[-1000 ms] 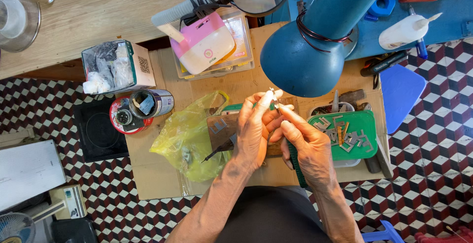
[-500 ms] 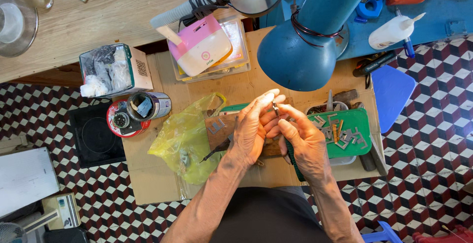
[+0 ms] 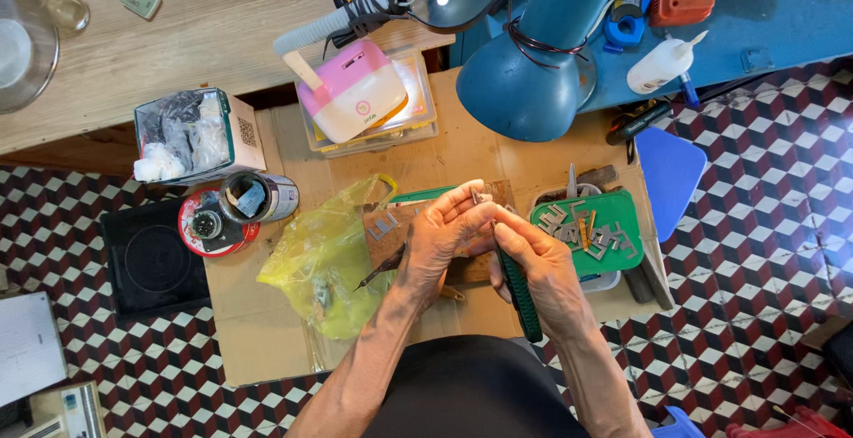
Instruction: The person assembles small metal components by hand, using a utility knife to trim or adjust parts. They repeatedly pick up pieces, align them, and insert them into a larger metal assembly, occasionally using the knife to scrape or cut edges.
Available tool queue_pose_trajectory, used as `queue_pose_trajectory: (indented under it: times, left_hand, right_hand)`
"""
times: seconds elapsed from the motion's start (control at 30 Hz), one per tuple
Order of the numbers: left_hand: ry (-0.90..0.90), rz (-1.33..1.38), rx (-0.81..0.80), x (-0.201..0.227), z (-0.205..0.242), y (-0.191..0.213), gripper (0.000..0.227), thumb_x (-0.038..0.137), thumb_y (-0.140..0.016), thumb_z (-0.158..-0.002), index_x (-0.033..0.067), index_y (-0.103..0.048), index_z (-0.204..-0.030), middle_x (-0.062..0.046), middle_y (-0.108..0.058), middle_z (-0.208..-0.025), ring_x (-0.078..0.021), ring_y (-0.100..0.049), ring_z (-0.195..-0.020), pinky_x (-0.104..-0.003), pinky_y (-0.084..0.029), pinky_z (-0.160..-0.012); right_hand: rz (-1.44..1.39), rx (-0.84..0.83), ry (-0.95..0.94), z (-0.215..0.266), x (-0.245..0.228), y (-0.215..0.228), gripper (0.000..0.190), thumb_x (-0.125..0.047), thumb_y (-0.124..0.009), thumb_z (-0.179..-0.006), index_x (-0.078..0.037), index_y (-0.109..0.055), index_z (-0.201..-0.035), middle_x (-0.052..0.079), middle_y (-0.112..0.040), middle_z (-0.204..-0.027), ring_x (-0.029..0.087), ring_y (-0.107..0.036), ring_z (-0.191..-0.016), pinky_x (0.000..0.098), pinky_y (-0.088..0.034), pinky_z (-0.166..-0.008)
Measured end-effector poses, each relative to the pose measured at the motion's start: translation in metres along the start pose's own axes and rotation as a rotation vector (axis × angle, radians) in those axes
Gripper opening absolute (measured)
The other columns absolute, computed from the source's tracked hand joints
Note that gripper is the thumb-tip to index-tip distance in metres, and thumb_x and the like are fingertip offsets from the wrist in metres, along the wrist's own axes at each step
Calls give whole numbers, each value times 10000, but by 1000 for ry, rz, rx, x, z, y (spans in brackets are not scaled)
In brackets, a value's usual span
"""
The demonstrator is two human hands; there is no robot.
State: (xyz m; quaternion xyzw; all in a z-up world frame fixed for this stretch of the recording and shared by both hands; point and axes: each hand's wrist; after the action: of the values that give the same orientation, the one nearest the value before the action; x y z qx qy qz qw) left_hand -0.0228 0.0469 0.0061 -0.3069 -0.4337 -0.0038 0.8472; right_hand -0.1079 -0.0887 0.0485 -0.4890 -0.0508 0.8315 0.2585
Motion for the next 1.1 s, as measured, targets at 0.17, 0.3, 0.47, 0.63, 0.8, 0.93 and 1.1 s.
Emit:
queue_pose_trajectory:
  times: [0.17,0.3,0.47,0.63,0.8,0.93,1.1]
  left_hand:
    - [24,44,17,-14,6,5,584,258,-790,-882,-17,-611,-1365,-43,-707,-1121,-104,-666,-926,-235,-547,-843]
    - [16,151,4,-22,11,4,542,275,-787,-893,-27,-624,-1313,-79,-717,-1072,-109,-687,-921,-241,-574,-821]
    - [44,170,-31,-26,22,8,468,297,-765,-904,-2,-677,-1253,-45,-712,-1039,-90,-691,-889,-247,-582,-829]
    - [62,127,-72,-29,34,13,430,299,-758,-898,-7,-688,-1192,-54,-729,-1013,-106,-704,-868,-241,-577,-801]
    - [137,198,-166,-42,43,11,408,330,-746,-898,-5,-694,-1125,-78,-748,-967,-109,-680,-785,-249,-565,-684]
    - [121,157,-150,-54,47,8,399,301,-764,-953,-36,-720,-1162,-76,-716,-981,-82,-637,-799,-206,-535,-713]
    - [169,161,-132,-55,50,10,402,308,-744,-916,-16,-697,-1150,-86,-731,-1036,-126,-721,-873,-243,-591,-794]
  right_hand:
    - [97,-30,28,8,7,3,498,-240,-549,-1003,-62,-553,-1469,104,-751,-942,69,-538,-562,203,-443,-446]
    - [105,-31,116,10,19,1,489,-231,-544,-1019,-59,-517,-1476,103,-748,-953,63,-510,-555,193,-421,-444]
    - [195,31,118,17,35,4,456,-215,-562,-1023,-58,-589,-1450,42,-641,-758,65,-505,-542,205,-421,-453]
    - [196,90,110,26,50,2,433,-222,-575,-1014,-58,-625,-1411,19,-578,-644,73,-497,-518,212,-402,-448]
    - [114,122,101,45,58,7,448,-244,-557,-1017,-71,-612,-1427,29,-596,-616,70,-504,-487,207,-393,-425]
    - [156,222,101,58,68,11,466,-230,-585,-999,-61,-587,-1433,35,-591,-596,76,-492,-462,212,-392,-415]
    - [-38,94,81,57,67,20,493,-222,-578,-1018,18,-569,-1448,79,-617,-637,101,-523,-466,216,-405,-392]
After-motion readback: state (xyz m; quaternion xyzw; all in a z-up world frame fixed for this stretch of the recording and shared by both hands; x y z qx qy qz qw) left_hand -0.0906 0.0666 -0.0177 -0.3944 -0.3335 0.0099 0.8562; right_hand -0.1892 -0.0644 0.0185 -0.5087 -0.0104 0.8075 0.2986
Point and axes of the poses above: each hand's wrist, its own z-axis away from the middle knuckle, its own y-axis out of the back of the hand, x = y × z
